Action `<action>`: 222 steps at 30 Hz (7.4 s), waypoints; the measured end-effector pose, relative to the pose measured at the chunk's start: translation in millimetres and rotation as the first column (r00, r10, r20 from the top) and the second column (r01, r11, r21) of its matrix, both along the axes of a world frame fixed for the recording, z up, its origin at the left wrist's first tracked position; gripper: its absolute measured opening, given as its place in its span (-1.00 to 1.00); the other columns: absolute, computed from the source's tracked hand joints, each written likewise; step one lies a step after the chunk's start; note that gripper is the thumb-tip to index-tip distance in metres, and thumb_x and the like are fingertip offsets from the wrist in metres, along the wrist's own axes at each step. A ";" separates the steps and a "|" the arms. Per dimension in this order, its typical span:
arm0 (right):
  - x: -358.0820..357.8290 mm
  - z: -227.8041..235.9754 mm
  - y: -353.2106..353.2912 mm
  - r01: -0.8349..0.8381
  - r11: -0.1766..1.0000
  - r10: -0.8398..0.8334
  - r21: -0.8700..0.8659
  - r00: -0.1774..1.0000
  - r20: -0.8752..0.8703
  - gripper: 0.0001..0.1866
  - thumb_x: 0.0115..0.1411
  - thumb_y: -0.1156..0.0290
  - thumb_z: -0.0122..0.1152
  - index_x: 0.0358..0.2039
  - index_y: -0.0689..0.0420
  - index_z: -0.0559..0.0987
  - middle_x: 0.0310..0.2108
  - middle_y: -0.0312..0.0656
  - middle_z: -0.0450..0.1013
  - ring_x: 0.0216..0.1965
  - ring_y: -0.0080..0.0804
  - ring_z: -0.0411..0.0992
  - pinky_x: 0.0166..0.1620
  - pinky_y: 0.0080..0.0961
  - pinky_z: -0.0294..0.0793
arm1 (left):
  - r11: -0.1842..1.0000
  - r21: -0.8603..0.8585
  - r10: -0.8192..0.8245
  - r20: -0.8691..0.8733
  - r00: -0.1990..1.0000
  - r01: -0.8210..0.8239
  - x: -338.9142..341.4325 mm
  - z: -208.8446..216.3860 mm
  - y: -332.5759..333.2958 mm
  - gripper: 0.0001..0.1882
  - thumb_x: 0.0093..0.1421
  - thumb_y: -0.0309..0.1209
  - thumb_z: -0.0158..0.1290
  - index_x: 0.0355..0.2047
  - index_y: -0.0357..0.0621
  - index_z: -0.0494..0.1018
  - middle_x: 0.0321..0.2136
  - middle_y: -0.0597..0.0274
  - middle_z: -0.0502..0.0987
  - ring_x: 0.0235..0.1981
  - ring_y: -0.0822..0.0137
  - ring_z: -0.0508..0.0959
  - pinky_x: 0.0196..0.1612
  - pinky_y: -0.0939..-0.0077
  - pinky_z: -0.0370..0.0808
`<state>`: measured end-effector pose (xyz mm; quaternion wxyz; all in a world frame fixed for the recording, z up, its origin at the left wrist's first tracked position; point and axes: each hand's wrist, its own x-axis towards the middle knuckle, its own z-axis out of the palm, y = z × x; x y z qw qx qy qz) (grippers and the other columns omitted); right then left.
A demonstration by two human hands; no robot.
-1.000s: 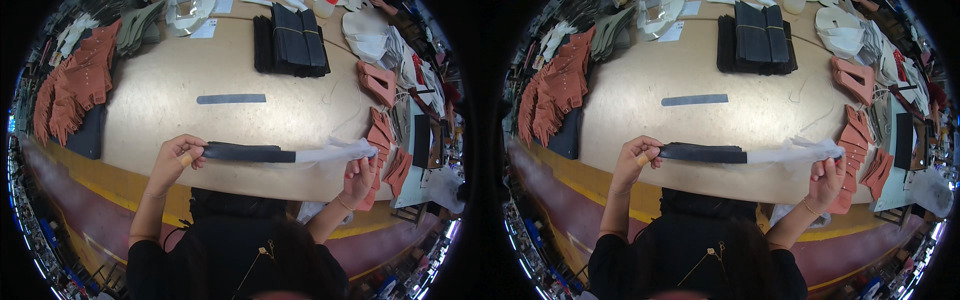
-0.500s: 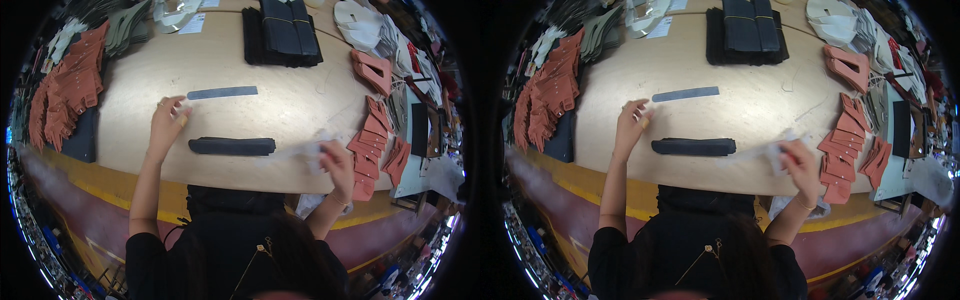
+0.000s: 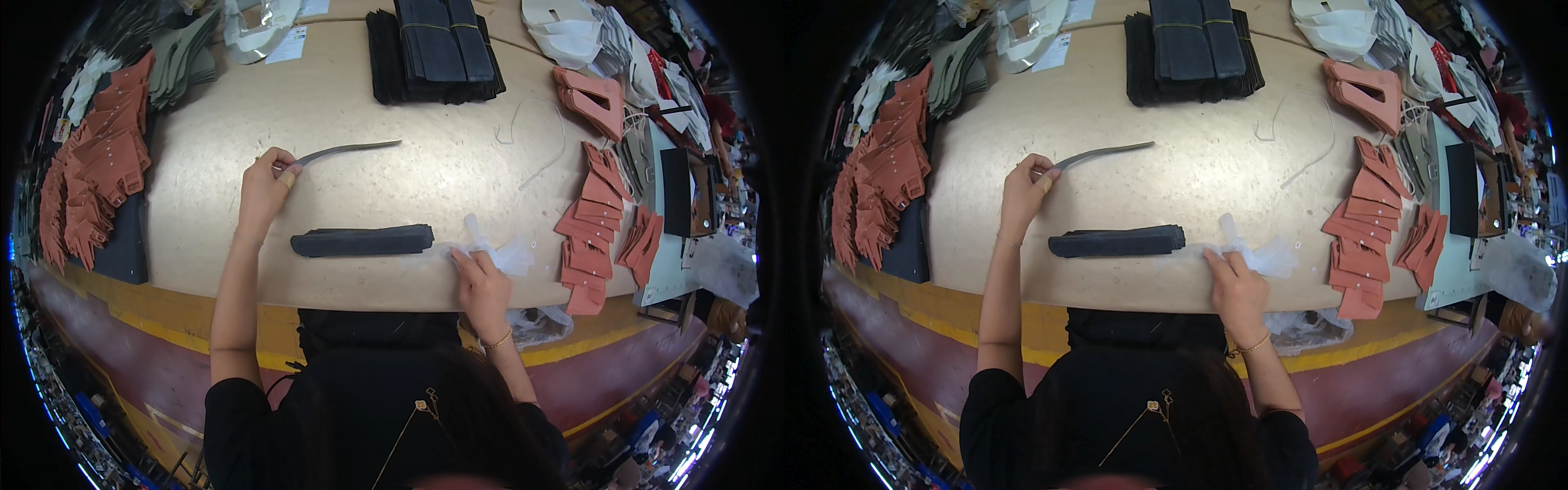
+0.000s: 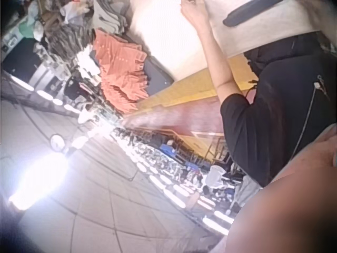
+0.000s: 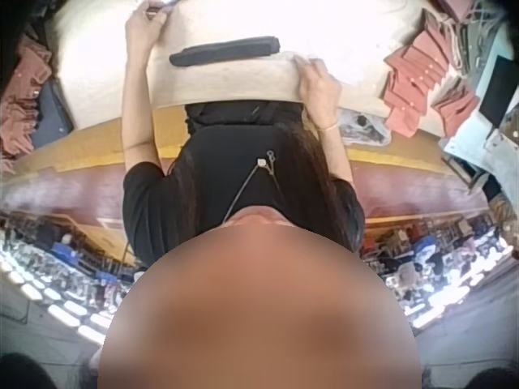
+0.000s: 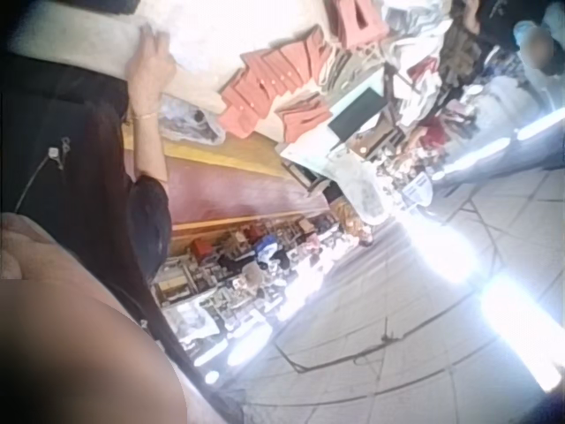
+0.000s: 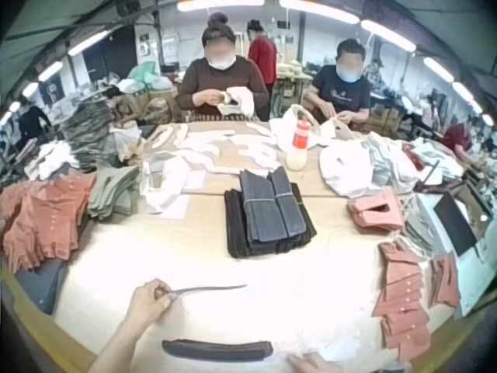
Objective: The person trims the edges of multiple dark fabric strips using a red utility knife on a worktable. They fold and align the strips, cut along the edges, and stack the trimmed pieces. The person then bundles the trimmed strips with a rubber band and places them on the table.
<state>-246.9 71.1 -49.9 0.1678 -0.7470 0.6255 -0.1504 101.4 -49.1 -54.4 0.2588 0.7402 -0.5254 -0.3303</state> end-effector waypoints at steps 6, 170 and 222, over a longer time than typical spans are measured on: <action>-30.8 -1.2 -31.4 0.269 0.959 -0.267 0.093 0.739 0.618 -0.71 0.13 0.62 0.14 -0.10 0.17 0.57 -0.38 -0.27 0.46 -0.51 -0.56 0.42 -0.39 -0.66 0.43 | 0.983 -0.106 0.069 -0.547 0.834 -0.151 -17.5 26.7 15.1 -0.79 0.16 -0.52 0.11 -0.21 -0.39 0.47 -0.41 0.15 0.55 -0.35 0.38 0.61 -0.30 0.59 0.51; -313.9 -157.7 182.7 0.915 0.289 -0.957 0.280 0.287 0.052 -0.66 0.05 0.36 0.21 -0.17 0.27 0.54 -0.38 0.00 0.54 -0.51 -0.29 0.53 -0.38 -0.39 0.50 | 0.754 -0.021 -0.476 0.671 0.568 0.657 -87.3 2.4 66.4 -0.30 0.09 -0.15 0.14 0.14 -0.30 0.22 -0.16 -0.10 0.40 -0.14 -0.03 0.40 -0.06 0.15 0.33; 189.1 -4.9 -239.7 0.158 0.937 -0.077 -0.311 0.963 0.258 -0.57 0.27 0.47 -0.03 0.15 0.29 0.29 0.08 0.14 0.19 0.09 0.06 0.26 0.11 -0.24 0.31 | 0.959 0.249 0.263 -0.960 -0.100 0.133 -16.7 -26.4 -188.5 -0.43 0.27 0.01 -0.10 -0.11 -0.37 0.39 -0.31 0.00 0.55 -0.33 0.17 0.59 -0.23 0.27 0.60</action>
